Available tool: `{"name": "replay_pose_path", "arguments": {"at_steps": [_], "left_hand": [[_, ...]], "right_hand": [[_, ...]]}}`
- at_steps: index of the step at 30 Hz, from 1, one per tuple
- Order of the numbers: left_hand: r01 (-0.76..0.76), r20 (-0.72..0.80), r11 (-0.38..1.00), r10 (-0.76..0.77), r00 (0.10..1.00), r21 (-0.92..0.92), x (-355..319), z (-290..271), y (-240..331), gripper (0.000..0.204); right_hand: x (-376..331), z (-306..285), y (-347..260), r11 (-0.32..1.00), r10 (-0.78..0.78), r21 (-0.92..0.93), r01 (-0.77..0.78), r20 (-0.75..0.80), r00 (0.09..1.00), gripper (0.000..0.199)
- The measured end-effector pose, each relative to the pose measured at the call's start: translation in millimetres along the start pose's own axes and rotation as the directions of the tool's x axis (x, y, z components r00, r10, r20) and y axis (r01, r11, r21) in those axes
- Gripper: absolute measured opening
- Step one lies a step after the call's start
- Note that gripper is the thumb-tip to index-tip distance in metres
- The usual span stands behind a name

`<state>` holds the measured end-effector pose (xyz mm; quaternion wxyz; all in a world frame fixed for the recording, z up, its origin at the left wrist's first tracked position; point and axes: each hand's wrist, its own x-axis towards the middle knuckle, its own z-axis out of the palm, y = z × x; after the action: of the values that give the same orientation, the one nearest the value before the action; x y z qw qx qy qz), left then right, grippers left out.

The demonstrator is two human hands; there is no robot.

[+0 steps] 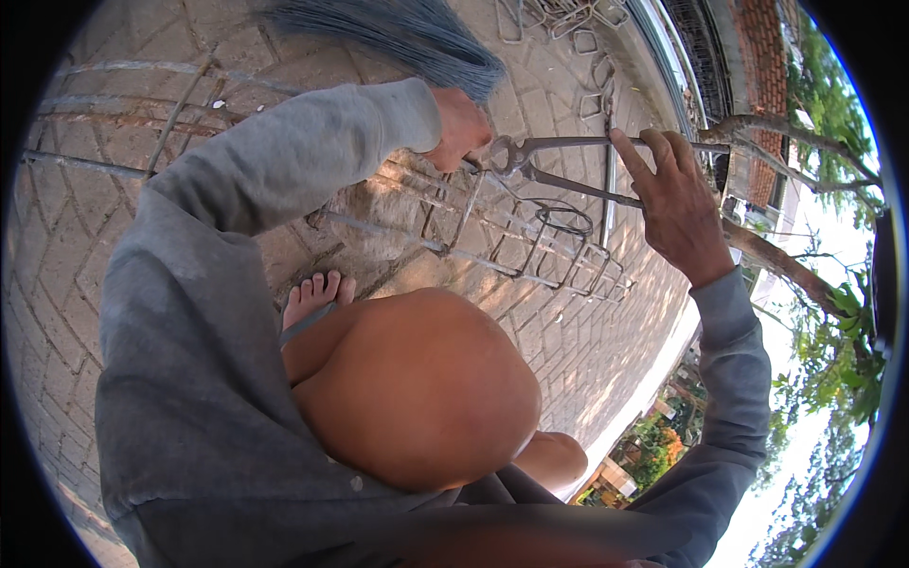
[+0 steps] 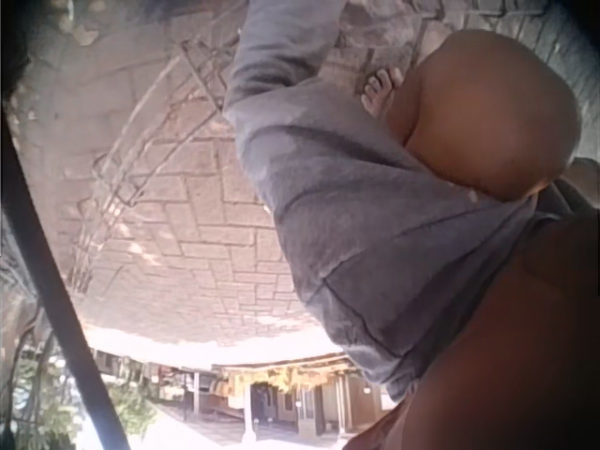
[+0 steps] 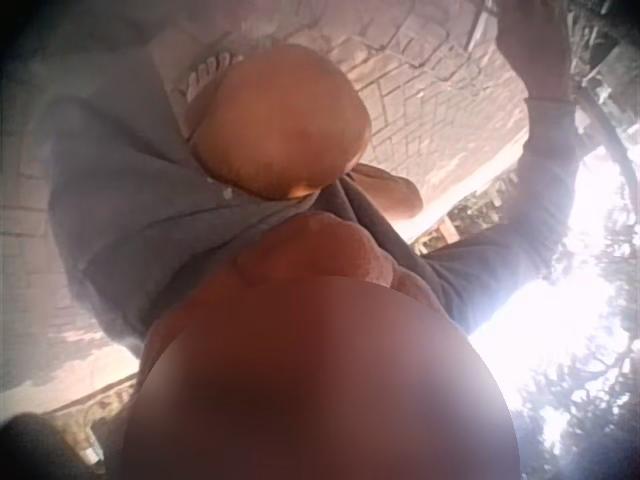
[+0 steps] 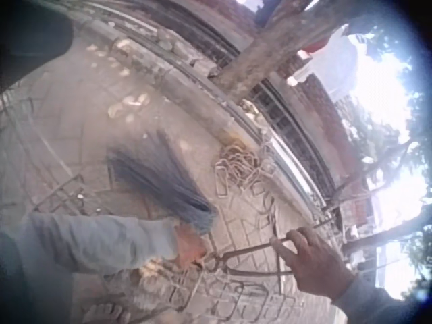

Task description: The person sits on a paved surface and assembles a metal rebar cage by hand. They use a metal tool to bend and secure wire ties around the intersections of the rebar grid, progressively tightening the structure.

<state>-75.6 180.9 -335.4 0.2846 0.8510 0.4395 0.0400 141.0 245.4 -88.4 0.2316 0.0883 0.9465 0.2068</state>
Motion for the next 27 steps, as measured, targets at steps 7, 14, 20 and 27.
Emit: {"name": "replay_pose_path", "arguments": {"at_steps": [7, 14, 20, 27], "left_hand": [[-0.098, -0.135, 0.994, 0.09, 0.987, -0.052, -7.3, -2.8, 2.3, 0.013], [-0.057, -0.041, 0.998, 0.056, 0.998, -0.011, -6.6, -3.0, 3.3, 0.012], [-0.031, -0.006, 1.0, 0.031, 1.0, -0.005, -6.3, -3.5, 4.8, 0.016], [-0.029, 0.021, 0.999, 0.029, 0.999, 0.024, -4.7, -3.9, 5.5, 0.023]], "right_hand": [[6.2, 1.4, -5.8, 0.995, -0.033, -0.094, 0.031, -0.022, 0.999, 0.074], [12.2, -6.5, -1.8, 0.975, -0.113, -0.193, 0.112, 0.005, 0.994, 0.073], [17.3, -14.4, -7.8, 0.957, -0.123, -0.259, 0.129, 0.038, 0.992, 0.071], [31.6, -14.9, -1.4, 0.924, -0.201, -0.329, 0.197, 0.022, 0.979, 0.07]]}}
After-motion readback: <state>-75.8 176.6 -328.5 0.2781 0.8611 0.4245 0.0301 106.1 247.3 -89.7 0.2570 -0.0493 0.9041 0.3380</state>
